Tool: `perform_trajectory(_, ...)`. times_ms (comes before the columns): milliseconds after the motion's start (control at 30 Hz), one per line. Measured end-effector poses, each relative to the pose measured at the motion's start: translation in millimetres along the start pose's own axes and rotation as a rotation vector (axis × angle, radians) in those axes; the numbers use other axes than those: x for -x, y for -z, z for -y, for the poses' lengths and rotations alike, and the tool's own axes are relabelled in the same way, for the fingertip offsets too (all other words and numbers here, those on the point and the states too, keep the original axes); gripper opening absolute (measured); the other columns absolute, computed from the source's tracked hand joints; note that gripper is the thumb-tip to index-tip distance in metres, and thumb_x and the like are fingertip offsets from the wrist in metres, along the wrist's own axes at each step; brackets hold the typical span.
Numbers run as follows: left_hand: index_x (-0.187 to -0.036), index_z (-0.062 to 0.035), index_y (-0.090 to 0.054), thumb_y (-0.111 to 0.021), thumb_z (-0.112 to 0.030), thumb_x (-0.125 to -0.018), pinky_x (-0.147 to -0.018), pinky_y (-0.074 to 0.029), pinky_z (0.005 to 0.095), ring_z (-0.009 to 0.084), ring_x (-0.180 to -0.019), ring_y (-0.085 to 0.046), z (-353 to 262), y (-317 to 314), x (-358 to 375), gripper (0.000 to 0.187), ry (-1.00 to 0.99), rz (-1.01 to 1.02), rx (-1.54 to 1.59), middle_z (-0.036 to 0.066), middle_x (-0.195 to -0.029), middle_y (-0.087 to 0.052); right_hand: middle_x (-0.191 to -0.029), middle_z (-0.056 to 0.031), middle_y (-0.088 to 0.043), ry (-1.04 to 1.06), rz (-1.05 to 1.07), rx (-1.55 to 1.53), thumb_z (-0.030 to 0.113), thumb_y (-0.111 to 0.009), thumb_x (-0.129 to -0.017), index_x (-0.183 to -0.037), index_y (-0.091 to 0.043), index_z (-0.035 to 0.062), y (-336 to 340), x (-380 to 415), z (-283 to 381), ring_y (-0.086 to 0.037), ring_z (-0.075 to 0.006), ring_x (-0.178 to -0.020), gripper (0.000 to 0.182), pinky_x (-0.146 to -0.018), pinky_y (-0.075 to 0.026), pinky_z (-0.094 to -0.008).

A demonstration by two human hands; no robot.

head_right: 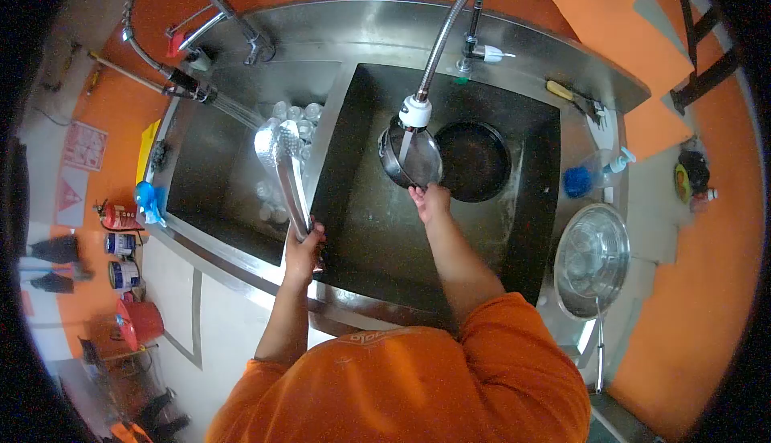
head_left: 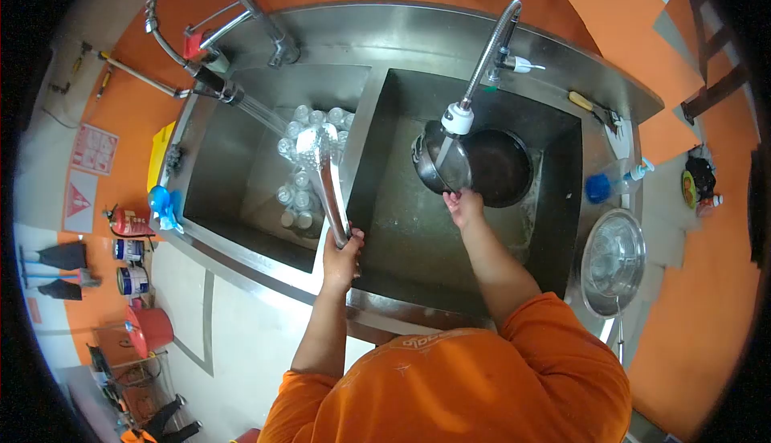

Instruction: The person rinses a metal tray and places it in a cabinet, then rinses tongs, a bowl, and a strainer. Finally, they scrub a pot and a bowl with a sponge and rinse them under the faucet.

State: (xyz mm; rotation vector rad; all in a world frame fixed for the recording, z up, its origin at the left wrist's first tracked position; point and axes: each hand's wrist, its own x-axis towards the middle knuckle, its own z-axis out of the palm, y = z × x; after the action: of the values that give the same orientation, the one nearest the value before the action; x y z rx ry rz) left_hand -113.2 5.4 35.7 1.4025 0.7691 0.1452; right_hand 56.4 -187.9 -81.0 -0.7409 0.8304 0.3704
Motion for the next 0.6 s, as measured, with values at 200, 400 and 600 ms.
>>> perform_trajectory(200,-0.104,-0.0012,-0.044,-0.058,-0.008,-0.077,-0.063,-0.042,0.0235,0.0104,-0.07,-0.051,1,-1,4,0.031,-0.035,0.005,-0.006,0.003,-0.081,-0.054,-0.067,-0.0041,-0.052,-0.147,0.348,0.255,0.005,-0.037,-0.084,-0.086,-0.052,0.0033,-19,2,16,-0.047,-0.013,-0.054,0.015,-0.061,-0.047,-0.0295)
perform_trajectory(400,-0.104,-0.0012,-0.044,-0.058,-0.009,-0.077,-0.064,-0.042,0.0229,0.0101,-0.071,-0.051,2,3,6,0.031,0.041,0.003,0.011,0.003,-0.081,-0.054,-0.07,-0.0039,-0.056,-0.276,0.476,0.248,0.007,-0.033,-0.086,-0.091,-0.053,0.0024,-45,9,-5,-0.056,-0.0133,-0.066,0.021,-0.061,-0.047,-0.0284)
perform_trajectory(600,-0.103,-0.0022,-0.045,-0.061,-0.01,-0.075,-0.064,-0.041,0.024,0.0108,-0.069,-0.05,14,10,0,0.033,0.005,-0.014,-0.005,0.003,-0.082,-0.054,-0.07,-0.006,-0.059,-0.31,0.442,0.157,0.008,-0.035,-0.086,-0.089,-0.054,-0.001,-21,-4,-41,-0.057,-0.0127,-0.066,0.021,-0.064,-0.048,-0.0267)
